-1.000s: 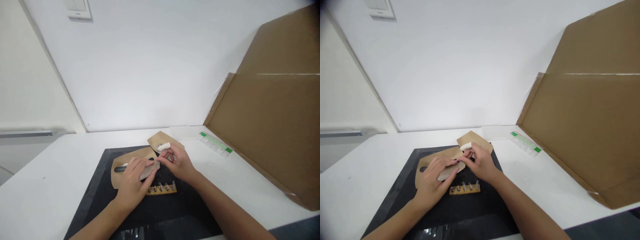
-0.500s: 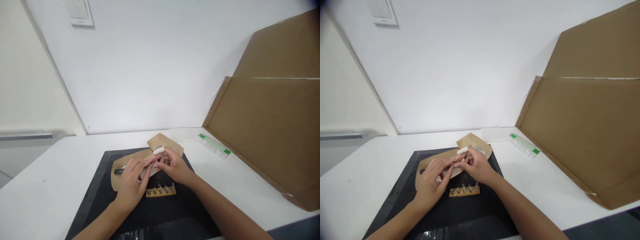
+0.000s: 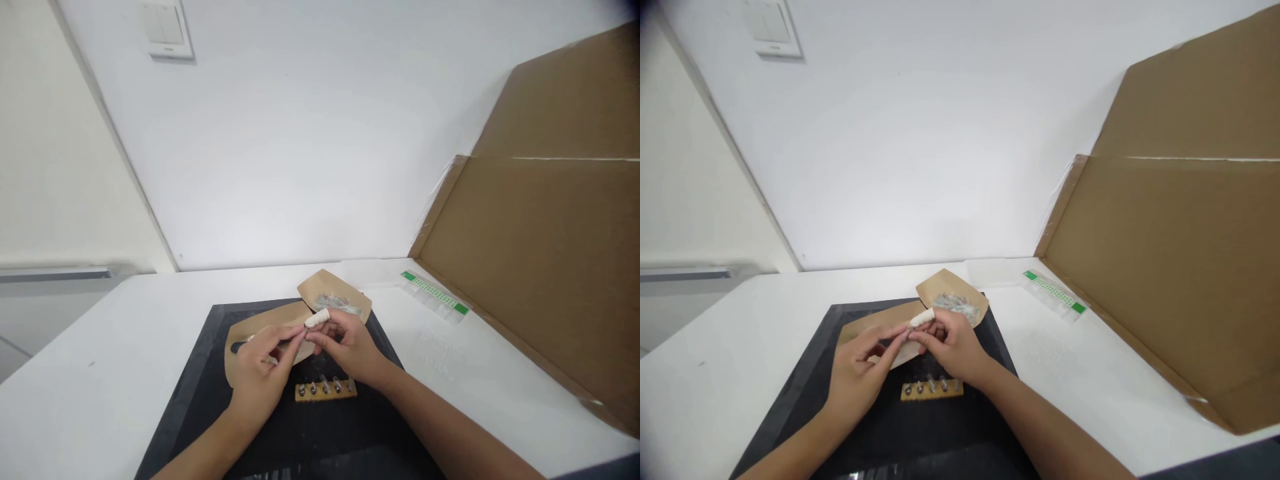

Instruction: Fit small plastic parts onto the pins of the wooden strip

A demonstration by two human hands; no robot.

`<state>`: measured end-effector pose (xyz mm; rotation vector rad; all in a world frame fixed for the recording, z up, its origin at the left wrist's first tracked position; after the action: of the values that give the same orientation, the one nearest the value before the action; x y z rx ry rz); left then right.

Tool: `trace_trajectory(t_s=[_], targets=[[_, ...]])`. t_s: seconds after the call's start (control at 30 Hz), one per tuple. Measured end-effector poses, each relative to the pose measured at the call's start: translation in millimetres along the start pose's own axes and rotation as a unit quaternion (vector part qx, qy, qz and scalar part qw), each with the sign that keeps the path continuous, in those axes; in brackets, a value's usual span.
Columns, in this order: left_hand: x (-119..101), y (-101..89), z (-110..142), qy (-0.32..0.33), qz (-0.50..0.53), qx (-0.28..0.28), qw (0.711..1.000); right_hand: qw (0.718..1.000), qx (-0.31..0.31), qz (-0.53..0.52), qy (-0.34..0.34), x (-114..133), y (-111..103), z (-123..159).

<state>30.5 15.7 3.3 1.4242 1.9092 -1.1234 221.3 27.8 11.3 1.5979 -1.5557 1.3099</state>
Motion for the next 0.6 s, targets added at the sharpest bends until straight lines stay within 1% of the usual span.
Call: trace_trajectory(t_s=[0.23,0.4,0.53,0.6], targets=[[4.0,1.6,-2.8,0.027,-0.001,0.003,1.000,0.999,-0.009,0.038,-0.005,1.0,0.7,1.9],[2.3,0.0,-5.0,0.071,-0.047,-0.009,0.996,0.999,-0.004,0.045,0.001,-4.1,-0.7,1.4],[-0.6,0.6,-3.9,0.077,-0.084,-0.009,0.993,0.996,-0.013,0.084,-0.017,-4.3,-1.9,1.0],[-1.8,0.3,-4.8,0.084,-0.091,-0.007,0.992,0.995,-0.007,0.100,-0.027,-3.0,-2.5,0.4]])
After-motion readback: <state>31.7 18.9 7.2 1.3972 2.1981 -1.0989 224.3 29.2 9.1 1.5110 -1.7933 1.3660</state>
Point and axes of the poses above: each hand's wrist, its own z-axis away from the middle knuckle, its own y-axis out of the palm, x = y × z, the point moved 2 cm from there along -z, towards the middle knuckle, and after that the axes turned 4 degrees about -y, right-handed, at the moved point
